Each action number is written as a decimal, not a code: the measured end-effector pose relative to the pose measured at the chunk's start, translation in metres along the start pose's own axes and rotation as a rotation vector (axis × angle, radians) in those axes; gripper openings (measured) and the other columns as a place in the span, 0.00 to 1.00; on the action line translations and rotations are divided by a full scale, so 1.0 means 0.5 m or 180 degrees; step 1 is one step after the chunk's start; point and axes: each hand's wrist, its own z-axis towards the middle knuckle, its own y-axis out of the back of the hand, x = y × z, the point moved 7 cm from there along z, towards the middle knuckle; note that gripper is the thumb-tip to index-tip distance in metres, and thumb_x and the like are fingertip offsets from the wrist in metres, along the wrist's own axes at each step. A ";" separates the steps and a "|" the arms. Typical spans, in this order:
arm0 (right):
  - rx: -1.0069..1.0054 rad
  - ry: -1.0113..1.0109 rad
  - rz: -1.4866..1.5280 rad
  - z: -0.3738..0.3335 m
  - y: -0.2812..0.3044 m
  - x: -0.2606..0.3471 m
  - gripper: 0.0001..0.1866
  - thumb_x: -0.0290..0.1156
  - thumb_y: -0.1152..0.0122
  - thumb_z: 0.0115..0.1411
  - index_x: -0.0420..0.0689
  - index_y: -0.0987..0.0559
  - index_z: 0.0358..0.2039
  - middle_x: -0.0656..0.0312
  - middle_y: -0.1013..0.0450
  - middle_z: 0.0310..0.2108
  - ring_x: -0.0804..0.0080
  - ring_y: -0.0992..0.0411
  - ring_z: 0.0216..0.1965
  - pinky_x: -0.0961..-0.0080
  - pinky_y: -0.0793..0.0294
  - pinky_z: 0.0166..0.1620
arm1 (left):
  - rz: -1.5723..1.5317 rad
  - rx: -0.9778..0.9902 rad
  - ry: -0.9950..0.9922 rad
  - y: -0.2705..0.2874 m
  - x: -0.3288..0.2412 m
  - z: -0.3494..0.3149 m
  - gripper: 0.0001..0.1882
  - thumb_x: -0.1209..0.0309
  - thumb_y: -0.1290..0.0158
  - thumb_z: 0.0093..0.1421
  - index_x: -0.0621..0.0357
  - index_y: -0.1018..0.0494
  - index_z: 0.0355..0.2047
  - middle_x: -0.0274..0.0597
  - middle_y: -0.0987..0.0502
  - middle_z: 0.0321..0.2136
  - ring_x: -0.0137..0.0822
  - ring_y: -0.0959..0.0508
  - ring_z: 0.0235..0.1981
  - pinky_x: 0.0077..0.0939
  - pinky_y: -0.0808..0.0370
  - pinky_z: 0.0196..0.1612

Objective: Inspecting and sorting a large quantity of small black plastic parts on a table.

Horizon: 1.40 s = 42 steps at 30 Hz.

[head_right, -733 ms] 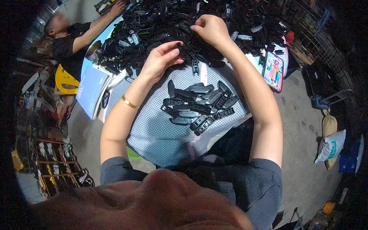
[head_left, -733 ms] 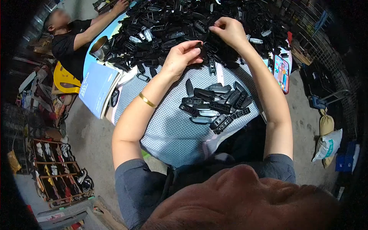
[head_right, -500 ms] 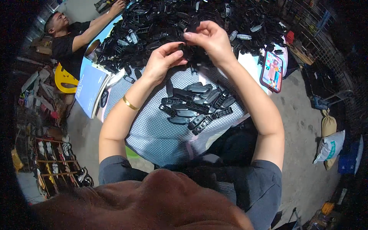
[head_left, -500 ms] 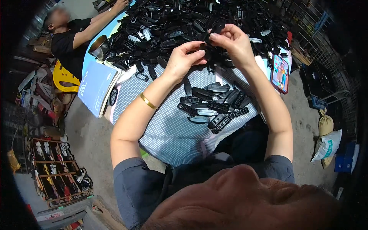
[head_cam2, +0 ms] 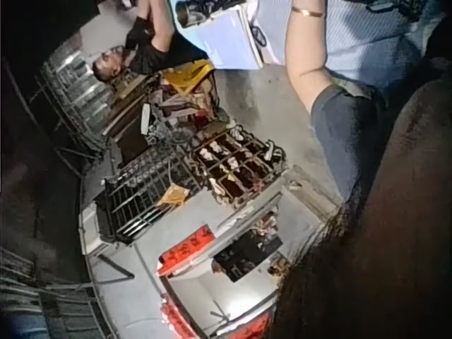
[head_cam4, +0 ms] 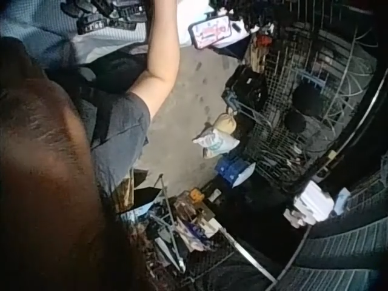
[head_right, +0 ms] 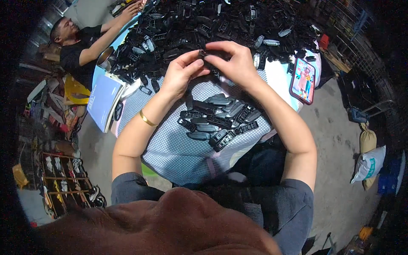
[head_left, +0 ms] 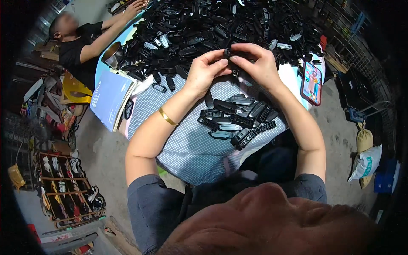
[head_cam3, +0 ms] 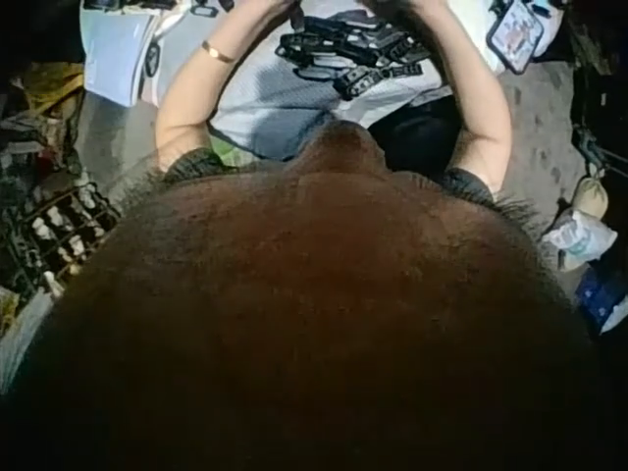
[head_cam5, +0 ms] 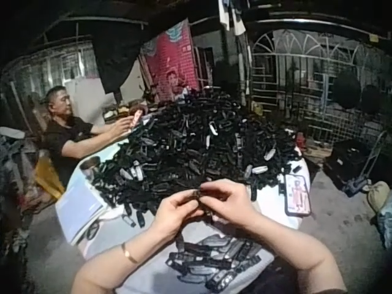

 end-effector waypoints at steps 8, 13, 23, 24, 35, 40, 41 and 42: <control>-0.0390 0.1225 -0.1254 -0.023 -0.012 0.051 0.12 0.24 0.36 0.46 0.39 0.22 0.33 0.58 0.26 0.34 0.69 0.28 0.35 0.79 0.27 0.36 | 0.0383 -0.0284 -0.0161 0.011 -0.008 -0.003 0.17 0.76 0.50 0.57 0.65 0.32 0.47 0.41 0.25 0.37 0.27 0.24 0.33 0.19 0.25 0.39; -0.0507 0.1058 -0.1229 -0.023 -0.018 0.054 0.13 0.31 0.33 0.43 0.39 0.24 0.29 0.58 0.27 0.32 0.65 0.29 0.34 0.75 0.29 0.37 | 0.0253 -0.0199 -0.0334 0.004 -0.020 -0.004 0.16 0.76 0.51 0.57 0.65 0.31 0.46 0.40 0.25 0.38 0.26 0.25 0.36 0.17 0.28 0.41; 0.0214 0.0255 -0.0540 -0.027 -0.035 -0.011 0.19 0.40 0.35 0.46 0.36 0.22 0.32 0.51 0.26 0.25 0.63 0.27 0.27 0.74 0.31 0.30 | 0.0580 0.0375 -0.0441 -0.003 -0.042 -0.005 0.14 0.74 0.50 0.57 0.66 0.29 0.44 0.43 0.25 0.38 0.29 0.27 0.40 0.21 0.33 0.47; 0.0216 0.0247 -0.0539 -0.023 -0.030 -0.009 0.19 0.40 0.35 0.46 0.36 0.22 0.32 0.51 0.26 0.25 0.63 0.27 0.27 0.74 0.31 0.30 | 0.0576 0.0374 -0.0434 -0.001 -0.042 -0.003 0.14 0.74 0.50 0.57 0.66 0.29 0.44 0.43 0.25 0.38 0.29 0.27 0.40 0.21 0.33 0.47; 0.0479 0.1224 -0.2640 0.047 0.047 -0.030 0.19 0.23 0.41 0.45 0.47 0.25 0.41 0.62 0.29 0.37 0.62 0.33 0.41 0.70 0.31 0.43 | 0.2546 0.1576 0.0340 -0.066 0.027 -0.024 0.13 0.71 0.50 0.56 0.62 0.27 0.40 0.35 0.25 0.25 0.23 0.27 0.24 0.18 0.30 0.31; 0.0135 0.1416 -0.2443 0.044 0.049 -0.026 0.18 0.23 0.40 0.47 0.45 0.25 0.41 0.63 0.28 0.32 0.67 0.30 0.34 0.75 0.29 0.40 | 0.4013 0.0954 -0.1378 -0.072 -0.025 -0.009 0.15 0.76 0.47 0.50 0.54 0.27 0.41 0.44 0.29 0.31 0.36 0.27 0.32 0.25 0.28 0.37; -0.0150 0.0931 -0.1824 0.045 0.065 -0.031 0.18 0.23 0.41 0.48 0.45 0.26 0.42 0.63 0.27 0.31 0.72 0.29 0.32 0.77 0.29 0.37 | 0.4344 0.1019 -0.1693 -0.078 -0.019 -0.011 0.16 0.77 0.46 0.48 0.52 0.26 0.40 0.45 0.30 0.33 0.40 0.29 0.36 0.27 0.29 0.39; -0.0423 0.0440 -0.1204 0.044 0.080 -0.039 0.17 0.24 0.41 0.50 0.45 0.26 0.43 0.64 0.27 0.30 0.76 0.28 0.30 0.80 0.28 0.35 | 0.4663 0.1087 -0.2010 -0.089 -0.018 -0.016 0.18 0.77 0.46 0.46 0.50 0.26 0.39 0.46 0.31 0.35 0.43 0.30 0.40 0.30 0.29 0.41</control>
